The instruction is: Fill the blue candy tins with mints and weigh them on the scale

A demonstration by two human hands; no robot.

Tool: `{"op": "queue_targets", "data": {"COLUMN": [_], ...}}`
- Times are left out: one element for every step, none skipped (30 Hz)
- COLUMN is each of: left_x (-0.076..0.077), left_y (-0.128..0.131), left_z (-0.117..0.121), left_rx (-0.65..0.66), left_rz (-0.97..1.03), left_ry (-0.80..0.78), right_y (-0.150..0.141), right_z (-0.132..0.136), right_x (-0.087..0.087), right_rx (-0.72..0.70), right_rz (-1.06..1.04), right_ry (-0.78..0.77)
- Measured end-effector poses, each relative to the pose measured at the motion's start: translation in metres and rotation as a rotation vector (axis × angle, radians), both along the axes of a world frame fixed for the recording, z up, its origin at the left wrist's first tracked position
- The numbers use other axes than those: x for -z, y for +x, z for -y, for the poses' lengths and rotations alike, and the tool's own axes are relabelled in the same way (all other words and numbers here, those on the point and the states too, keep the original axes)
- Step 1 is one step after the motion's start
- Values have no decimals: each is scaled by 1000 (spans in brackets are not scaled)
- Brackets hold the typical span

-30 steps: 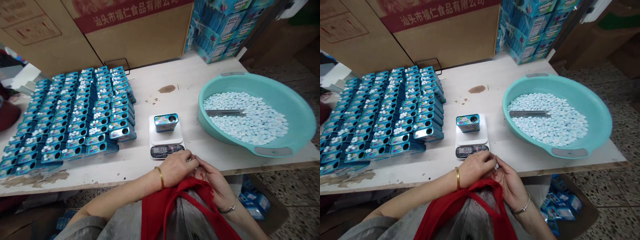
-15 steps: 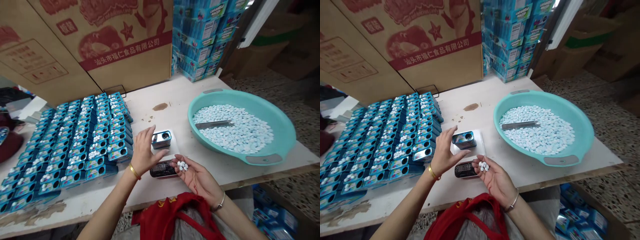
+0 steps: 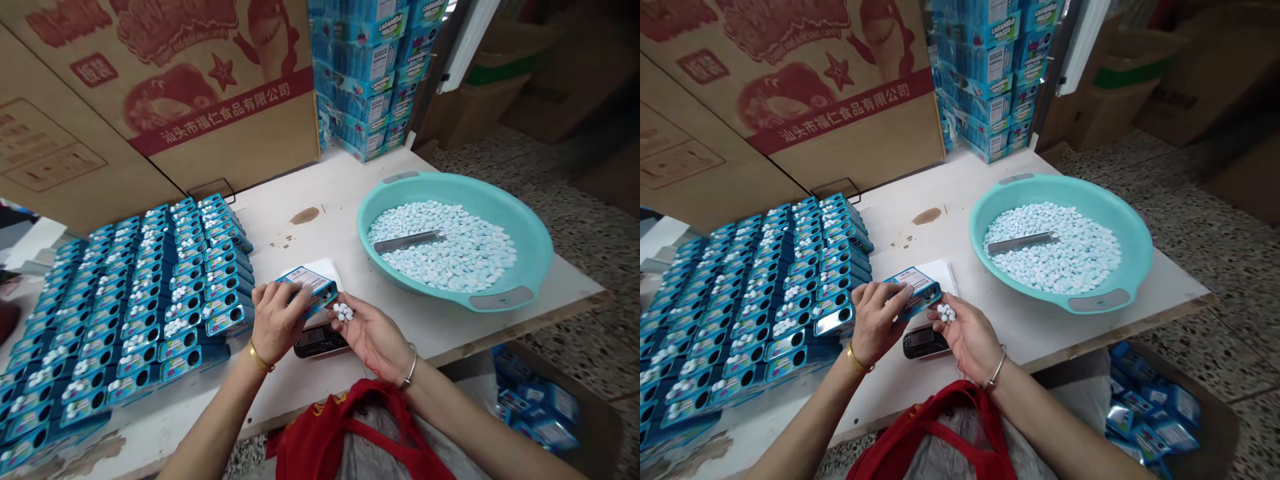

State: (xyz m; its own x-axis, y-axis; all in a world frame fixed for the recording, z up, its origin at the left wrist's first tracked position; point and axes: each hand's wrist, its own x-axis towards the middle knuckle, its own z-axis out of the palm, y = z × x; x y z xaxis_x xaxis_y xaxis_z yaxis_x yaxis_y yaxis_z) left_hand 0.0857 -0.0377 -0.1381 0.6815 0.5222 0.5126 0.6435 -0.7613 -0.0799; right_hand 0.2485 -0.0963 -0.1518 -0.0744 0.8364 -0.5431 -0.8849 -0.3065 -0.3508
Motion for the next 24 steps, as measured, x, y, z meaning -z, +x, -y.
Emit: {"op": "queue_targets", "data": {"left_x": [2,3,4,4,3,2,1,0,0,0,0,1,1,2,3,3,4,4,5,6,7,7,8,8], "left_y": [-1,-2,-3,-3,-3,-3,-3,-3,-2,-2,-2,-3,-3,-3,-3,-3,-3,-3,-3,-3,-3,-4,-4,-4], "left_z": [-1,-1,-1,-1,0,0,1,1,1,1,1,0,0,0,0,0,0,0,1,1,1,1,0,0], "left_rx": [-5,-4,1,8,14,20,27,37,48,61,73,86,98,109,119,128,134,137,136,133,130,126,124,123], "left_rz": [-4,-6,-11,-20,-33,-49,-66,-81,-94,-107,-119,-134,-148,-161,-174,-184,-192,-202,-211,-220,-229,-238,-245,-250], "left_ry": [3,10,21,33,46,61,78,94,110,122,128,130,130,130,130,130,130,128,124,118,112,107,103,100], "right_y": [-1,-1,-1,-1,-2,-2,-2,-2,-2,-3,-3,-4,-4,-4,-4,-4,-3,-2,-1,1,2,4,5,5], "right_z": [0,0,0,0,0,0,-1,-2,-3,-4,-6,-7,-9,-11,-13,-14,-15,-16,-16,-17,-16,-16,-15,-15], "right_x": [0,0,0,1,1,2,3,4,6,8,10,13,15,16,18,19,20,20,20,20,20,20,20,20], "right_rx": [-8,-12,-18,-25,-34,-43,-55,-65,-74,-83,-94,-103,-114,-127,-141,-157,-179,-202,-225,-244,-260,-273,-281,-288], "right_rz": [10,27,50,80,113,149,183,212,238,262,286,312,338,362,385,405,421,434,441,442,439,429,415,403], "right_ry": [7,16,27,39,52,63,70,71,66,58,50,42,32,23,14,5,-2,-9,-13,-14,-11,-1,10,19]}}
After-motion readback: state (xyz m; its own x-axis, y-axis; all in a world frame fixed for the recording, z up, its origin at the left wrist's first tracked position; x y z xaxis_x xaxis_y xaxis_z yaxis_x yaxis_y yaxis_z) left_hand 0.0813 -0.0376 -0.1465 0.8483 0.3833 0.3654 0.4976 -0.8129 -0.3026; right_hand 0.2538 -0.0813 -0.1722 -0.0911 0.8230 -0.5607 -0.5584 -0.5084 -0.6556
